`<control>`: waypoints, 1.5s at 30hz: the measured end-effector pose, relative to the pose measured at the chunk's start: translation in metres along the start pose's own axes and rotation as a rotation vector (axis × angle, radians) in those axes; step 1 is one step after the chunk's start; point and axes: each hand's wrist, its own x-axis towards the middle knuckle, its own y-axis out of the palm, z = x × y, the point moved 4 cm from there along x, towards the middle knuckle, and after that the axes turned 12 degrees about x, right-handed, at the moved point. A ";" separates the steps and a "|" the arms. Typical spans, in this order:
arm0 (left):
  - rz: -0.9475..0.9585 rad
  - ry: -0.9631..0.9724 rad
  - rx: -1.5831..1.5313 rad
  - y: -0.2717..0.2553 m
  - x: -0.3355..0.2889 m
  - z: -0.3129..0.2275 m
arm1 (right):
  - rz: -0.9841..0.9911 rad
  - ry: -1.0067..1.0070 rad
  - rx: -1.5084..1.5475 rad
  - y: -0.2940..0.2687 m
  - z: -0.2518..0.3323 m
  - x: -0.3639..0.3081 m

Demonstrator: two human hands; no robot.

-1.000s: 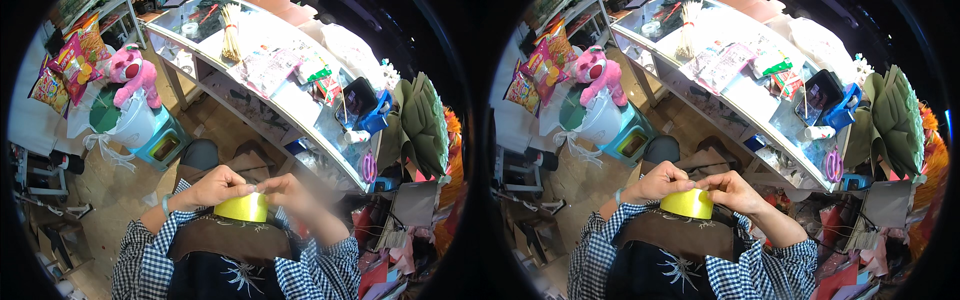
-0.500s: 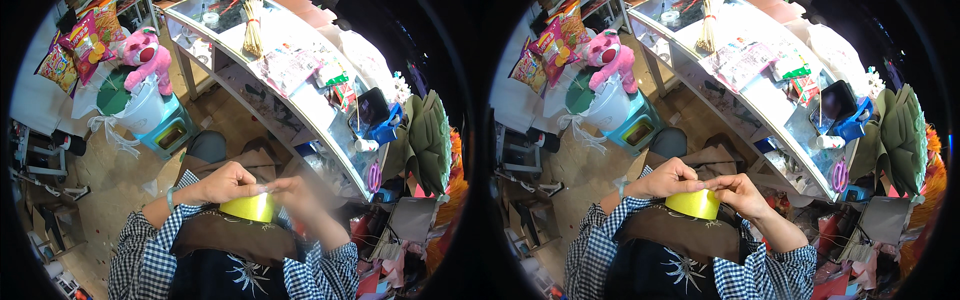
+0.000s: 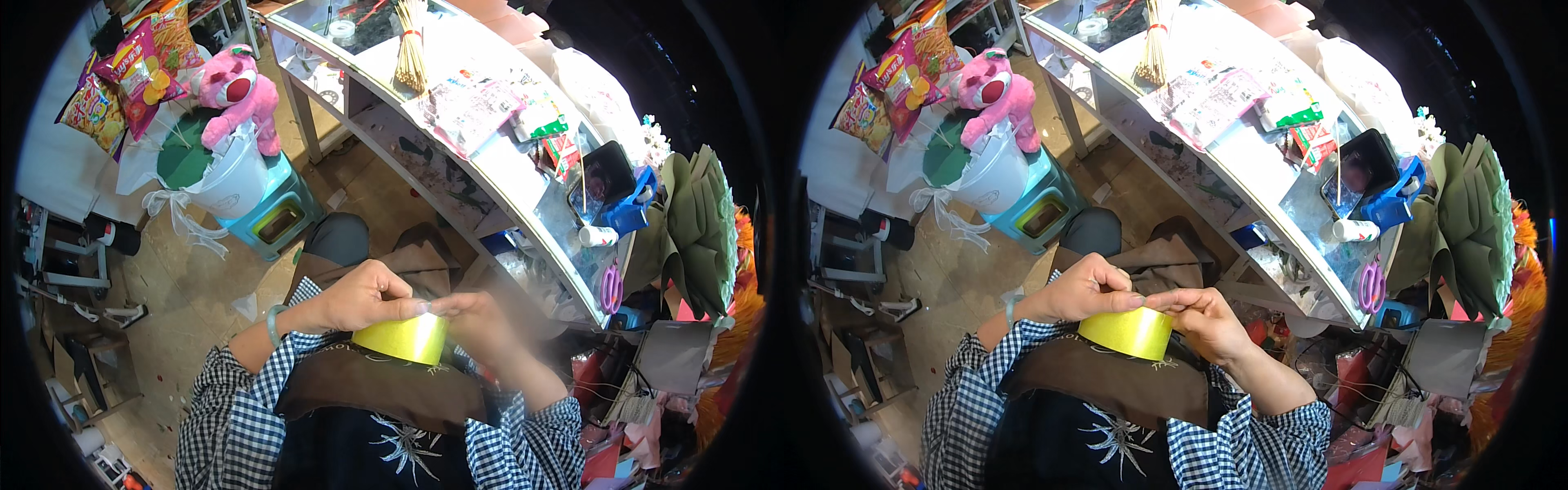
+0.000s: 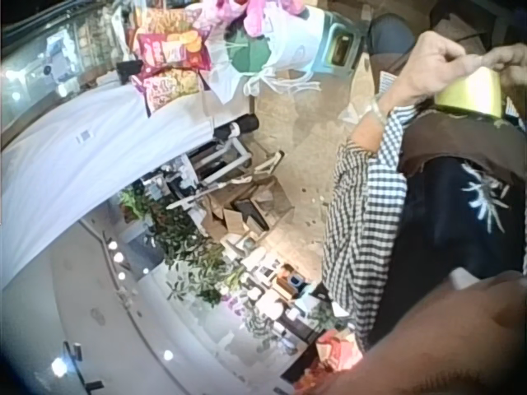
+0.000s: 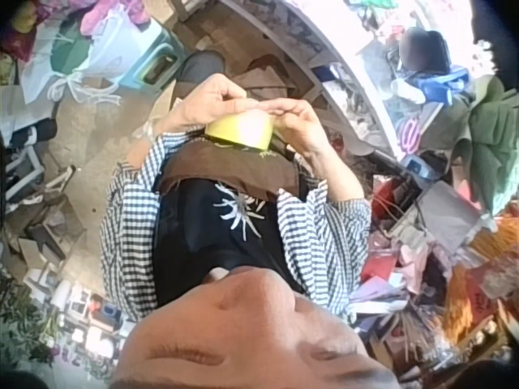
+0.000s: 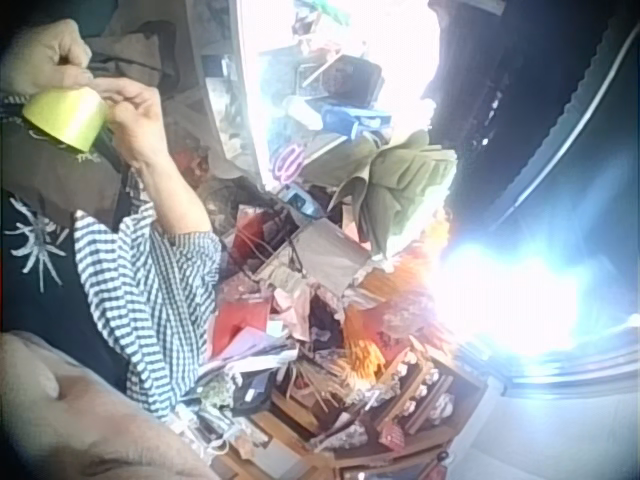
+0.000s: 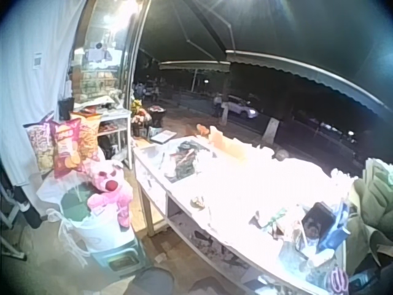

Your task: The person attaches snack packets to wooden skewers using yellow tape and scissors. They secure each packet to a skewer, trim excess tape, and place the finished skewers into a green foam base. The process is repeated for multiple snack packets.

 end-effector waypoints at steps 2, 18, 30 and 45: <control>-0.005 0.012 0.012 0.001 0.000 -0.001 | -0.055 0.024 -0.084 -0.004 -0.001 -0.002; -0.077 0.104 0.196 -0.008 0.000 -0.006 | -0.006 -0.436 -1.002 0.027 0.027 -0.016; 0.017 -0.022 0.026 -0.021 0.005 0.005 | 0.249 -0.954 -1.950 0.059 0.028 -0.017; 0.293 -0.113 0.038 -0.025 0.025 -0.011 | 0.511 -0.585 -1.298 0.053 0.022 -0.021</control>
